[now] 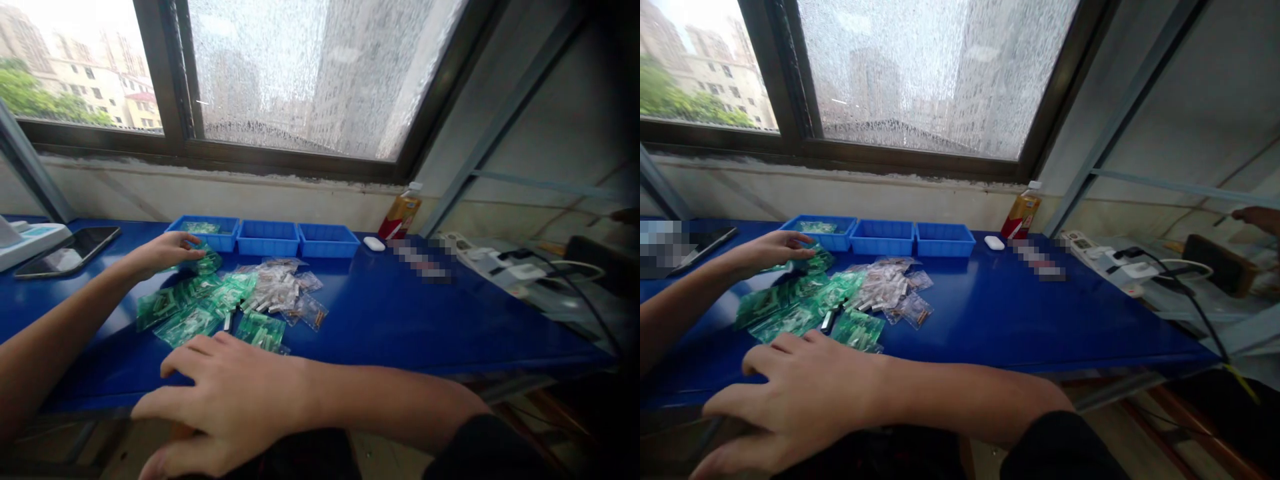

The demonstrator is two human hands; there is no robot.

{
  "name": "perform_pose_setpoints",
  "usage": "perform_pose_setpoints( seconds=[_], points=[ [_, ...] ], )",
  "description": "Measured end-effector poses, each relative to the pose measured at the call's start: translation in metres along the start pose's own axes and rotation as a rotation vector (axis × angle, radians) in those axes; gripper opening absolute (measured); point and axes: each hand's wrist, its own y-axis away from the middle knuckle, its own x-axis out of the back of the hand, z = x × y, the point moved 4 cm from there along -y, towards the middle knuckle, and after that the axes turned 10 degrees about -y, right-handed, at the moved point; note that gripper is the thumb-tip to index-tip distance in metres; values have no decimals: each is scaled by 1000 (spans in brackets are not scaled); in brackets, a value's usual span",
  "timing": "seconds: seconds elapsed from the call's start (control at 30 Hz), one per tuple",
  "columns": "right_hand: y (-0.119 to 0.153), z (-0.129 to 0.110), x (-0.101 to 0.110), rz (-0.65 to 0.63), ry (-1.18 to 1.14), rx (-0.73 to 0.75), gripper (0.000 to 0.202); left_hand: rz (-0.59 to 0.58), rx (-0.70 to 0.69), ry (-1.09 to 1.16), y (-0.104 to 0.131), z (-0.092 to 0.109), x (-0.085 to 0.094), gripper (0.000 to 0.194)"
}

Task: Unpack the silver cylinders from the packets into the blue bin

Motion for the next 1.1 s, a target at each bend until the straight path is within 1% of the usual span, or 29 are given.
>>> perform_pose_setpoints(
  seconds=[0.07, 0.1, 0.13, 0.17, 0.23, 0.27, 0.3, 0.4, 0.47, 0.53, 0.6, 0.67, 0.73, 0.77, 0.83, 0.9, 0.97, 1.0, 1.03, 1.07, 1.1],
  points=[
    [4, 14, -5, -10, 37, -17, 48, -49, 0, -30, 2, 10, -3, 37],
    [5, 21, -5, -11, 49, -18, 45, -53, -20, -46, 3, 16, -5, 34],
    [6, 29, -5, -5, 52, -16, 43, 3, -62, -50, 5, 23, -5, 31],
    [7, 37, -3, 6, 41, -16, 41, 89, -119, -66, 6, 31, -5, 29],
    [5, 51, 5, 58, -62, -32, 36, 269, -293, -142, 14, 49, -6, 22],
    [4, 58, 10, 113, -154, -72, 36, 320, -379, -161, 19, 58, -9, 19],
    [3, 66, 17, 190, -275, -140, 38, 340, -460, -165, 25, 67, -13, 16],
    [9, 90, 39, 504, -724, -431, 51, 371, -688, -168, 46, 89, -23, 9],
    [19, 101, 50, 680, -992, -562, 56, 380, -783, -164, 57, 99, -26, 8],
    [28, 108, 58, 757, -1134, -608, 48, 371, -833, -146, 63, 104, -28, 12],
    [34, 111, 63, 741, -1119, -606, 33, 322, -860, -129, 64, 105, -30, 14],
    [36, 112, 66, 717, -983, -569, 21, 234, -857, -130, 61, 103, -35, 16],
    [38, 112, 69, 745, -746, -518, 14, 157, -808, -146, 55, 99, -40, 19],
    [39, 111, 71, 771, -596, -482, 12, 115, -759, -148, 52, 96, -43, 18],
    [40, 107, 73, 796, -300, -394, 13, 0, -615, -104, 46, 88, -48, 16],
    [40, 104, 70, 771, -105, -323, 14, -146, -451, 41, 42, 80, -53, 24],
    [40, 104, 64, 740, -27, -306, 16, -271, -320, 256, 41, 76, -57, 40],
    [40, 104, 62, 727, -6, -315, 17, -312, -275, 354, 42, 75, -58, 48],
    [40, 104, 59, 715, 10, -324, 18, -335, -246, 426, 42, 75, -59, 53],
    [39, 104, 57, 703, 19, -330, 20, -336, -235, 455, 43, 76, -58, 54],
    [39, 102, 57, 693, 19, -335, 20, -315, -241, 436, 44, 77, -57, 51]
  ],
)
